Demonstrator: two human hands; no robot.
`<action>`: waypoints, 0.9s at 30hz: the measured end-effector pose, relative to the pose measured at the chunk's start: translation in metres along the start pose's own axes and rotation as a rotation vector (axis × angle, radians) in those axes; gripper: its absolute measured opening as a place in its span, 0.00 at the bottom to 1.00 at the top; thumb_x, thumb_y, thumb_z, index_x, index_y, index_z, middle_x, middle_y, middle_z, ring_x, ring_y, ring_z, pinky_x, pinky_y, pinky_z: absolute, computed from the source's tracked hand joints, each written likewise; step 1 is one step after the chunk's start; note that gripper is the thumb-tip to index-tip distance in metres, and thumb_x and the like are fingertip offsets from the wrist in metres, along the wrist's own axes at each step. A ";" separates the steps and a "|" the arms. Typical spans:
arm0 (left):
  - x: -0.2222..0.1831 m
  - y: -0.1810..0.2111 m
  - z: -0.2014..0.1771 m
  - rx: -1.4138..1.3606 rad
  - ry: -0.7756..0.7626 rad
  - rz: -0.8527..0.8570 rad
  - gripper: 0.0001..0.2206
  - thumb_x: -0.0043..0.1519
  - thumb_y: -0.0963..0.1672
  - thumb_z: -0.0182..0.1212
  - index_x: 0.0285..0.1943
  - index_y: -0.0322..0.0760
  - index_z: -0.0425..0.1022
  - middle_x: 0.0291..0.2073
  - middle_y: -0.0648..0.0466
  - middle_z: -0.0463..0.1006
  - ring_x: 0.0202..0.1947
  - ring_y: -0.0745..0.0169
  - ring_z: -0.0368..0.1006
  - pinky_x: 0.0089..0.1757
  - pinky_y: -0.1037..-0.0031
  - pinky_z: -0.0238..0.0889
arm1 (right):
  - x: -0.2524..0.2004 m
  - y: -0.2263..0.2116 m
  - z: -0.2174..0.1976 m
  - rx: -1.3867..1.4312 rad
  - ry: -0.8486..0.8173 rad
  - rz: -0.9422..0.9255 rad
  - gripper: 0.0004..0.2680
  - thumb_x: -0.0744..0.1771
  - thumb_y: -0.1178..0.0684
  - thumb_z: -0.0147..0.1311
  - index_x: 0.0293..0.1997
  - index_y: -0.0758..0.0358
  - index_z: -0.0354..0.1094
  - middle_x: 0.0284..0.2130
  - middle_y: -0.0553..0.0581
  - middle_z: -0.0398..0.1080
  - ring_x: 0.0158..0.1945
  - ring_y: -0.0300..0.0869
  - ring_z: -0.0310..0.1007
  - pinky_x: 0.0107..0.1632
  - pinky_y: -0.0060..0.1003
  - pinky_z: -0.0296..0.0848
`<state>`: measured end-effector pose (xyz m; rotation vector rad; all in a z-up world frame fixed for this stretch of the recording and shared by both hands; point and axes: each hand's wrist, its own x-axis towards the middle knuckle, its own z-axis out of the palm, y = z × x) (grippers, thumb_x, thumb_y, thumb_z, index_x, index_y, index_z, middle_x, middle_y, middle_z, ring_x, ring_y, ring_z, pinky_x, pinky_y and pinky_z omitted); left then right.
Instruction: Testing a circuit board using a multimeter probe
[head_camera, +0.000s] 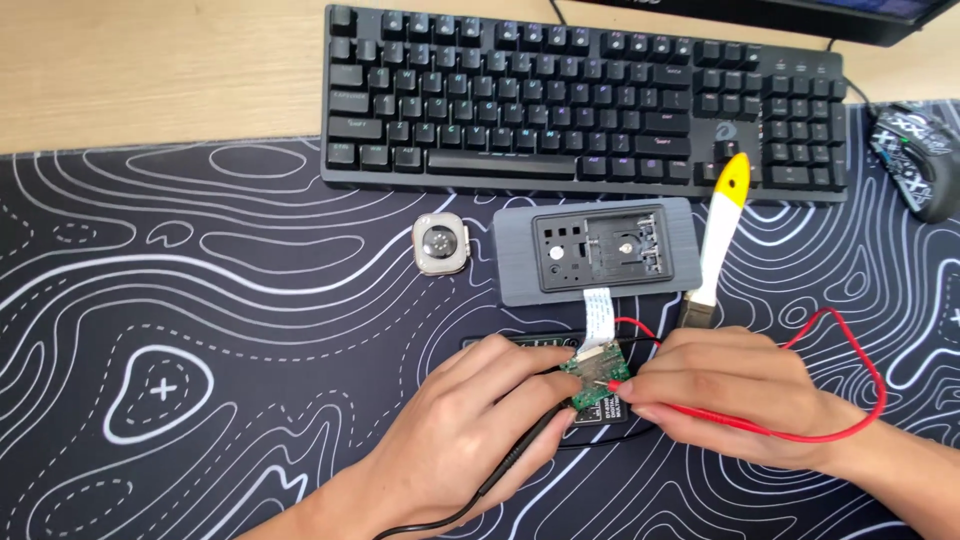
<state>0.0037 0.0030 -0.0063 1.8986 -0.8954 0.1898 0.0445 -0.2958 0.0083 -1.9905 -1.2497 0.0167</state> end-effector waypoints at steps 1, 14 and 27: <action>0.001 0.000 0.000 -0.006 0.000 -0.006 0.08 0.77 0.40 0.60 0.58 0.26 0.80 0.57 0.38 0.83 0.47 0.43 0.80 0.51 0.59 0.75 | 0.000 0.000 0.000 0.009 -0.003 -0.001 0.06 0.71 0.57 0.62 0.50 0.68 0.80 0.39 0.54 0.83 0.33 0.47 0.79 0.38 0.36 0.80; 0.005 0.002 -0.001 -0.025 -0.011 0.016 0.07 0.76 0.39 0.61 0.59 0.25 0.79 0.55 0.39 0.81 0.44 0.45 0.78 0.49 0.61 0.75 | 0.004 0.000 -0.001 0.059 -0.001 -0.020 0.05 0.72 0.59 0.60 0.51 0.70 0.78 0.37 0.59 0.80 0.32 0.48 0.77 0.37 0.38 0.77; 0.007 0.006 0.000 -0.066 0.004 -0.039 0.08 0.76 0.40 0.60 0.59 0.26 0.79 0.56 0.40 0.83 0.44 0.46 0.78 0.49 0.63 0.75 | 0.003 0.001 0.003 0.100 0.023 -0.023 0.05 0.71 0.61 0.62 0.52 0.71 0.77 0.38 0.59 0.80 0.32 0.48 0.78 0.37 0.38 0.78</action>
